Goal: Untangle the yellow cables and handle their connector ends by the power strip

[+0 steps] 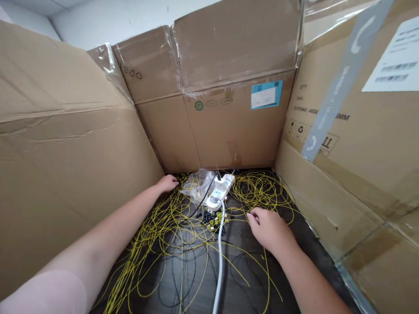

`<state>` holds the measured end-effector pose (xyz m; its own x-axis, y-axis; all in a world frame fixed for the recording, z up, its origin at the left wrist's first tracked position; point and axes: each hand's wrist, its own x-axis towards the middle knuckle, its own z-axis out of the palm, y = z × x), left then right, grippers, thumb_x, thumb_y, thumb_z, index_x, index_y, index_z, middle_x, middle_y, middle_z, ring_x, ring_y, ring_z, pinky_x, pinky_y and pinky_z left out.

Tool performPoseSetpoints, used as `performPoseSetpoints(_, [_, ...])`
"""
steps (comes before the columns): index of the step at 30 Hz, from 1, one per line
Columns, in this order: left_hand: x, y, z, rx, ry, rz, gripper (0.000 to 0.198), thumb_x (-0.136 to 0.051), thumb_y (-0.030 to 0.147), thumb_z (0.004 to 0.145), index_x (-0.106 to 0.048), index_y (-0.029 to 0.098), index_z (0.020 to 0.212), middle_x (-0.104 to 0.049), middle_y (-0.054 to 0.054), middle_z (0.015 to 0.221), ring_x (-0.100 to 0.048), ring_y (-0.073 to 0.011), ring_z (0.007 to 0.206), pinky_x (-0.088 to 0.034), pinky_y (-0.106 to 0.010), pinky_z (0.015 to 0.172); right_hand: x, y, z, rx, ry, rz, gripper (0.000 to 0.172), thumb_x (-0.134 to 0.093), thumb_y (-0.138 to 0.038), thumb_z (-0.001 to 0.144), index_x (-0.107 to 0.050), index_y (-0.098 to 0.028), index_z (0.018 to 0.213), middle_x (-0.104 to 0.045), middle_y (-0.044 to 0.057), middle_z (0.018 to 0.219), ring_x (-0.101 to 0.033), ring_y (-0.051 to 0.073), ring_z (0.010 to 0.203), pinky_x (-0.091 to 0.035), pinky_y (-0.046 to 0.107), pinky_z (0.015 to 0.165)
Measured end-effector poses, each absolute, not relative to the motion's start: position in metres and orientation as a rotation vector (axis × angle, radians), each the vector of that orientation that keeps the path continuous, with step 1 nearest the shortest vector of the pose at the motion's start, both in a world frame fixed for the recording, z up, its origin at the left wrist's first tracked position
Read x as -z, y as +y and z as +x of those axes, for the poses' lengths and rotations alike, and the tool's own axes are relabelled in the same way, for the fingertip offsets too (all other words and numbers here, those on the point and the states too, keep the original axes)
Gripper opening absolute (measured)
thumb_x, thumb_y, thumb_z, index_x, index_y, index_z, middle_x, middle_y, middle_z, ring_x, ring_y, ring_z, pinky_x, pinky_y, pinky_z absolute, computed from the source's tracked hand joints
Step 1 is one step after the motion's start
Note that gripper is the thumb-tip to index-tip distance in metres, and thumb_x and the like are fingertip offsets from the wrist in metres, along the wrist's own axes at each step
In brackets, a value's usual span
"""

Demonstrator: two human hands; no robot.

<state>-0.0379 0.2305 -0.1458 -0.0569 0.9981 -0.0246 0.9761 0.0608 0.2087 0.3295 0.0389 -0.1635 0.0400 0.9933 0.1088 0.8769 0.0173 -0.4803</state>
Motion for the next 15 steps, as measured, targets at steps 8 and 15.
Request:
performPoseSetpoints(8, [0.1462,0.2371,-0.0402,-0.126,2.150,2.046,0.020,-0.061,0.032,0.070,-0.071,0.017,0.079,-0.068,-0.008,0.071,-0.063,-0.0182,0.063,-0.044,-0.024,0.065,0.1637,0.0380,0.3265,-0.390,-1.897,-1.897,0.029,-0.041,-0.042,0.081,-0.063,-0.025,0.074,-0.064,0.002,0.067,-0.058,0.017,0.062,-0.035,0.025,0.055])
performPoseSetpoints(15, [0.1484,0.2370,-0.0366,-0.202,2.102,2.060,0.018,-0.062,0.026,0.069,-0.070,0.020,0.083,-0.069,-0.006,0.083,-0.063,-0.0185,0.077,-0.043,-0.022,0.071,0.1624,0.0369,0.3253,-0.389,-1.889,-1.880,0.030,-0.042,-0.041,0.080,-0.065,-0.022,0.074,-0.064,0.004,0.066,-0.057,0.016,0.061,-0.035,0.025,0.054])
